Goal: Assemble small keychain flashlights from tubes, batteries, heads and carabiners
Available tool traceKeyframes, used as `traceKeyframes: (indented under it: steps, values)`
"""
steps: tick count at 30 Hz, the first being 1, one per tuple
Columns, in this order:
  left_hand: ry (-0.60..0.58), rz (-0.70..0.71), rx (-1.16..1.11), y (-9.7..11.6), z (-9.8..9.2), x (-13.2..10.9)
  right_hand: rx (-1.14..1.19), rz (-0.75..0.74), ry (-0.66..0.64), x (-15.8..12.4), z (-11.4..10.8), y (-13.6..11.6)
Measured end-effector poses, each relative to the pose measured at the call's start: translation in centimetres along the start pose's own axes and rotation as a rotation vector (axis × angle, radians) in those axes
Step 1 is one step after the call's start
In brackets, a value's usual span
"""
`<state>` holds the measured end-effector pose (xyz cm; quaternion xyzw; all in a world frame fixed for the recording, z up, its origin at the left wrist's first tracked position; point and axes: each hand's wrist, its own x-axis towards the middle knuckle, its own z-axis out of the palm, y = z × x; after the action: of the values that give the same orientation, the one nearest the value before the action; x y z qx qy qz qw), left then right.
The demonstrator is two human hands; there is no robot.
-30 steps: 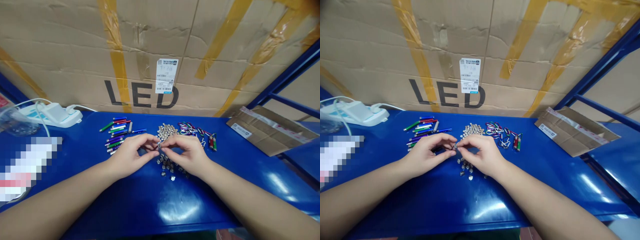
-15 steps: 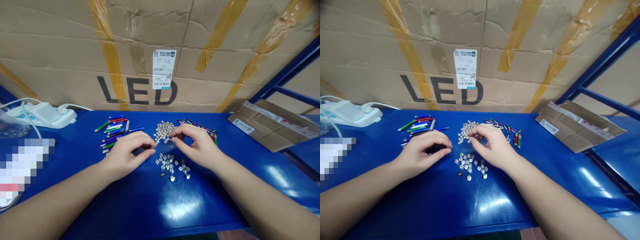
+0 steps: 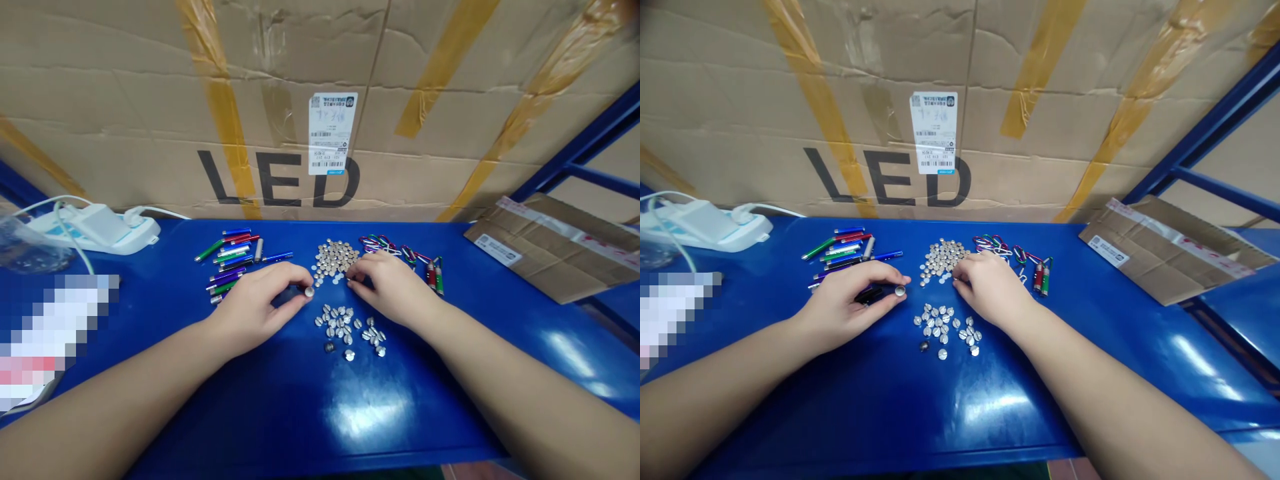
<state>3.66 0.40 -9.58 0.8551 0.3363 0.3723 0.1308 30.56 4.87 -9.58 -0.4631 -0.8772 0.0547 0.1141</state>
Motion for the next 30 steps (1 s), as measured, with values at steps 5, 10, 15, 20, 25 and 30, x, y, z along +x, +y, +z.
traceKeyframes:
  steps: [5,10,15,20,25,30]
  values:
    - [0.015,-0.033,-0.036,0.0,0.1,-0.1,-0.046,0.044,-0.050,0.1,-0.2,-0.4]
    - [0.012,-0.055,-0.082,0.0,0.2,-0.2,-0.222,0.006,-0.076,0.0,-0.2,-1.0]
    - [0.006,-0.070,-0.075,0.1,0.1,0.0,-0.227,0.065,-0.131,-0.2,-0.5,-1.2]
    - [-0.008,-0.073,-0.062,0.0,0.0,0.1,-0.117,0.102,-0.135,-0.5,-1.1,-0.8]
    - [-0.026,-0.062,-0.045,0.0,0.0,0.1,0.005,0.204,-0.251,-0.8,-1.9,-0.4]
    - [-0.041,-0.049,-0.031,0.0,0.0,0.2,-0.014,0.175,-0.300,-1.3,-2.3,-0.1]
